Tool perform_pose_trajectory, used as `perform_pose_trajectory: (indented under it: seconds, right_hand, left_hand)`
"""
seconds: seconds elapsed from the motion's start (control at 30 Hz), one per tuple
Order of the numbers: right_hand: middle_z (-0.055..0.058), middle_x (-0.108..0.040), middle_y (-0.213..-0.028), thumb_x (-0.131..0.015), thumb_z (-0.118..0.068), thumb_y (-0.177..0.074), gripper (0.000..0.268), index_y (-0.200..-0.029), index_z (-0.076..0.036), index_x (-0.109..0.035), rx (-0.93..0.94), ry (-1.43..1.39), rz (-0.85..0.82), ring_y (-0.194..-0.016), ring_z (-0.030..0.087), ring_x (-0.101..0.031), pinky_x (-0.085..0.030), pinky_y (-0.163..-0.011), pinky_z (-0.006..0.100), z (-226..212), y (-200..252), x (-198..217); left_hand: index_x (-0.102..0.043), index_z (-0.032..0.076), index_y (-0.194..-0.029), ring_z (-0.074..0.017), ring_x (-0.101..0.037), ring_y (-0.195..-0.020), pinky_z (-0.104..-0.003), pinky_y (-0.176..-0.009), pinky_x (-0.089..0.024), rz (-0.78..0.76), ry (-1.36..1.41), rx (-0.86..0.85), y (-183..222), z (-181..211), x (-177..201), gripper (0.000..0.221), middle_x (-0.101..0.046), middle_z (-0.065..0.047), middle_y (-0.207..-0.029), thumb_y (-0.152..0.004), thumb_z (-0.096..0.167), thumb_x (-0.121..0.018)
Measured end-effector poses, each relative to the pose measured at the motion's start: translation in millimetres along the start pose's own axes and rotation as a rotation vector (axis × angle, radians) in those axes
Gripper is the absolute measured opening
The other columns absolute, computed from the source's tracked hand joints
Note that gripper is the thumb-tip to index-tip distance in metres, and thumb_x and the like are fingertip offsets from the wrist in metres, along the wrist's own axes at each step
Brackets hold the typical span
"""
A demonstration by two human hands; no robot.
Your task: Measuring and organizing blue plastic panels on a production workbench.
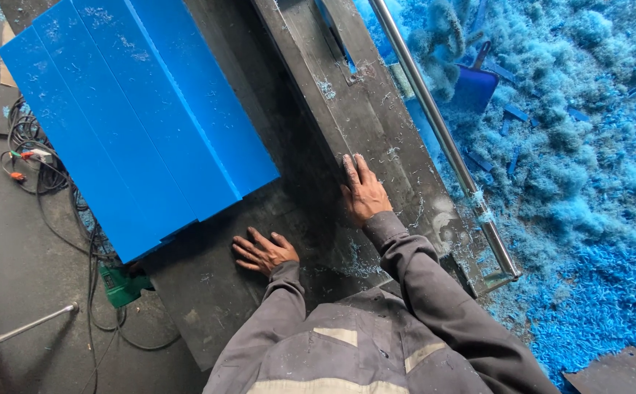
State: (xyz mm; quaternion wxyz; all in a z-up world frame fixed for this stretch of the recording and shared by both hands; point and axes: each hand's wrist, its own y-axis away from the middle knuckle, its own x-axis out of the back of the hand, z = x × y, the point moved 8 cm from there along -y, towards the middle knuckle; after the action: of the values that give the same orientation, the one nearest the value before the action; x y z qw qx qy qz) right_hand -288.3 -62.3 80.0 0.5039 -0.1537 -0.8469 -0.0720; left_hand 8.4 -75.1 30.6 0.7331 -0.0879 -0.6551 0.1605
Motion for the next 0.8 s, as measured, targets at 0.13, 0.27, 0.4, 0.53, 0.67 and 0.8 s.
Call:
perform_pose_trajectory:
  seconds: [0.13, 0.27, 0.4, 0.53, 0.67, 0.8]
  right_hand:
    - [0.02, -0.04, -0.155, -0.062, -0.027, -0.099, 0.073, -0.164, -0.019, -0.029, 0.011, -0.001, 0.006, -0.126, 0.043, -0.058, -0.06, -0.083, 0.055, -0.5, 0.1, 2.7]
    - [0.021, -0.04, -0.155, -0.063, -0.026, -0.098, 0.074, -0.164, -0.019, -0.03, 0.011, -0.003, 0.013, -0.125, 0.044, -0.058, -0.059, -0.084, 0.056, -2.0, -0.6, 3.5]
    - [0.02, -0.039, -0.156, -0.061, -0.027, -0.099, 0.073, -0.164, -0.02, -0.03, 0.003, -0.007, 0.012, -0.126, 0.044, -0.058, -0.059, -0.085, 0.055, -1.8, 0.4, 4.6]
    - [0.021, -0.039, -0.156, -0.061, -0.026, -0.099, 0.074, -0.165, -0.019, -0.028, 0.021, -0.004, -0.014, -0.125, 0.044, -0.058, -0.059, -0.085, 0.055, -1.6, 0.0, 3.6]
    - [0.021, -0.038, -0.156, -0.062, -0.026, -0.099, 0.075, -0.165, -0.019, -0.027, 0.017, 0.007, -0.022, -0.127, 0.043, -0.057, -0.059, -0.086, 0.054, -1.0, -0.1, 2.5]
    - [0.02, -0.037, -0.157, -0.061, -0.027, -0.099, 0.074, -0.165, -0.02, -0.027, 0.003, -0.019, -0.035, -0.127, 0.044, -0.057, -0.059, -0.087, 0.055, -0.4, 0.8, 2.0]
  left_hand:
    - [-0.051, 0.007, -0.147, -0.048, -0.03, -0.149, -0.07, -0.115, -0.017, 0.007, 0.015, 0.001, -0.5, 1.1, 2.2, 0.056, -0.035, -0.03, -0.159, -0.099, 0.034, -0.049]
    - [-0.051, 0.006, -0.147, -0.0491, -0.031, -0.148, -0.071, -0.115, -0.017, 0.003, 0.019, -0.006, 0.1, -0.1, -1.1, 0.056, -0.037, -0.032, -0.157, -0.097, 0.032, -0.051]
    - [-0.05, 0.006, -0.147, -0.0488, -0.03, -0.149, -0.071, -0.115, -0.017, 0.001, 0.015, -0.005, 0.1, 0.7, 1.1, 0.056, -0.036, -0.032, -0.158, -0.099, 0.033, -0.049]
    - [-0.05, 0.006, -0.148, -0.0489, -0.03, -0.149, -0.071, -0.115, -0.017, 0.0, 0.019, -0.001, 0.1, 0.5, 0.8, 0.056, -0.035, -0.031, -0.158, -0.099, 0.034, -0.048]
    - [-0.049, 0.006, -0.148, -0.0489, -0.029, -0.15, -0.07, -0.115, -0.017, -0.012, 0.023, 0.0, -0.1, 0.2, 0.2, 0.056, -0.035, -0.031, -0.159, -0.099, 0.032, -0.049]
    - [-0.049, 0.006, -0.148, -0.0487, -0.029, -0.15, -0.07, -0.114, -0.017, -0.013, 0.01, 0.006, -0.3, 0.5, 0.6, 0.055, -0.035, -0.031, -0.158, -0.1, 0.034, -0.048]
